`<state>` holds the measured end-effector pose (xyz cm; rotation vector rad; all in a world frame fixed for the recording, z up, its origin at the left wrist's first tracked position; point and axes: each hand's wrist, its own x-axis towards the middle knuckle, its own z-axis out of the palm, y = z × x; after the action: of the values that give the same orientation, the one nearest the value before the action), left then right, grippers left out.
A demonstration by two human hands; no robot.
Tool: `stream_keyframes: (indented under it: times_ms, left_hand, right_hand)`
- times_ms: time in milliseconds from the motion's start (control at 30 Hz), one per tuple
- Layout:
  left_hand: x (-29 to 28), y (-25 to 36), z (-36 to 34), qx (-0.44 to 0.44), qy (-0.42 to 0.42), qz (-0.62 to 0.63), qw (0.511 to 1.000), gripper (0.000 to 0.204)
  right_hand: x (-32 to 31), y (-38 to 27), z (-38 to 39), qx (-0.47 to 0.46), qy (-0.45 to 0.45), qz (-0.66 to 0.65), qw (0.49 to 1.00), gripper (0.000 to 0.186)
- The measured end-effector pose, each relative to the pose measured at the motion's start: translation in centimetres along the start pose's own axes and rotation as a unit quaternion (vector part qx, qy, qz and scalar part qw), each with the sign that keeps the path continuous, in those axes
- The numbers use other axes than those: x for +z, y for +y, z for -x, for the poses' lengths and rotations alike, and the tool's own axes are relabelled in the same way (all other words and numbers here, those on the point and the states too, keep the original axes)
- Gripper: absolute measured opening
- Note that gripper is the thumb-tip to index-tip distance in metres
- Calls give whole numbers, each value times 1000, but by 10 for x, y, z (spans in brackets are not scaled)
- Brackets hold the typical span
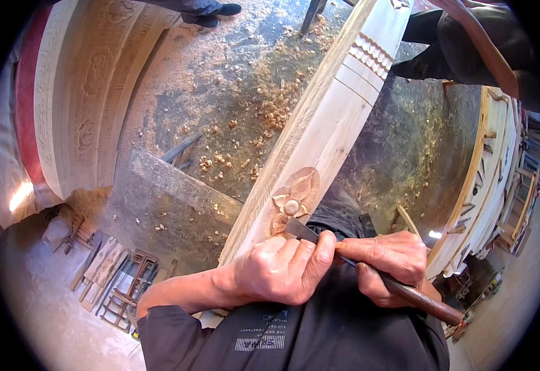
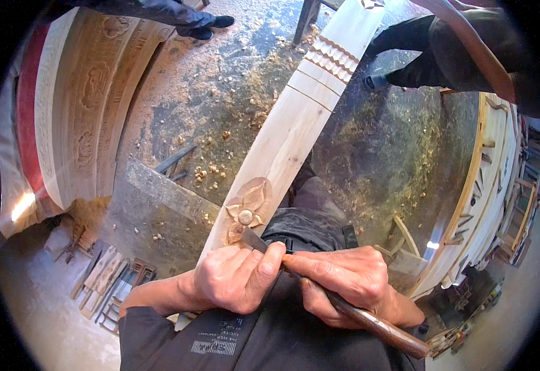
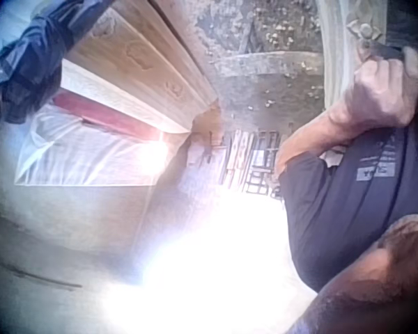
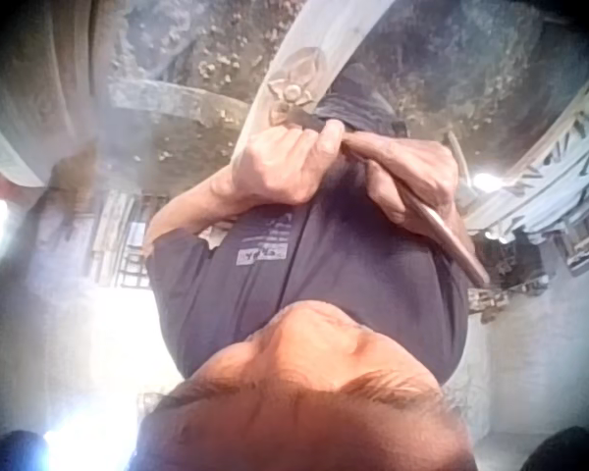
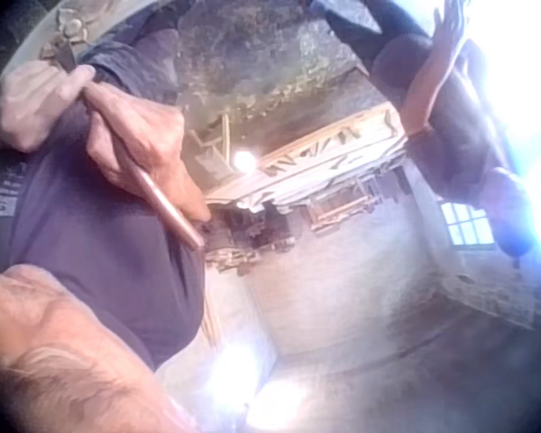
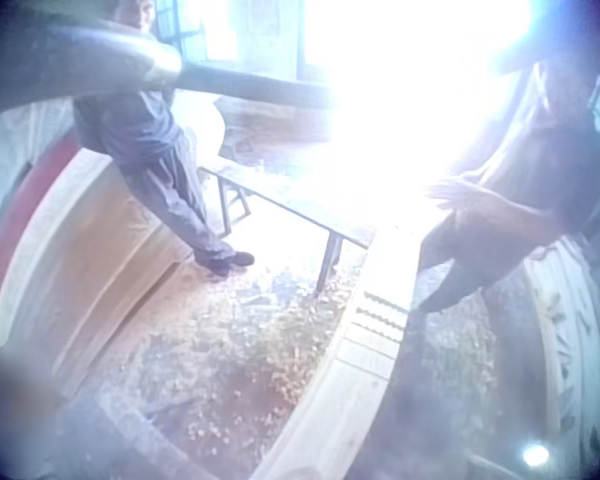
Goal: The person carves a flower design into a piece of wood using a chisel, repeatedly pushing the tool along the wood surface to remove shavings.
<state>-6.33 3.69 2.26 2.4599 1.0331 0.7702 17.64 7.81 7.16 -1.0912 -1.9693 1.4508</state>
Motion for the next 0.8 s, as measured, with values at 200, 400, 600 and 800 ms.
stream_keyframes:
  times_ms: [200,400,600,800]
  left_hand:
    - [-1,0,-1,-4,-13,-5,1000,40]
    - [-1,0,-2,4,-35,-37,999,36]
    - [0,2,-2,16,-44,-65,997,37]
    - [2,3,-3,23,-59,-103,993,35]
  right_hand:
    - [-2,5,0,7,-21,-29,999,37]
    - [-2,24,1,-7,-41,-84,996,33]
    - [3,38,4,-36,-22,-113,993,38]
    - [14,61,20,-35,-30,-120,992,38]
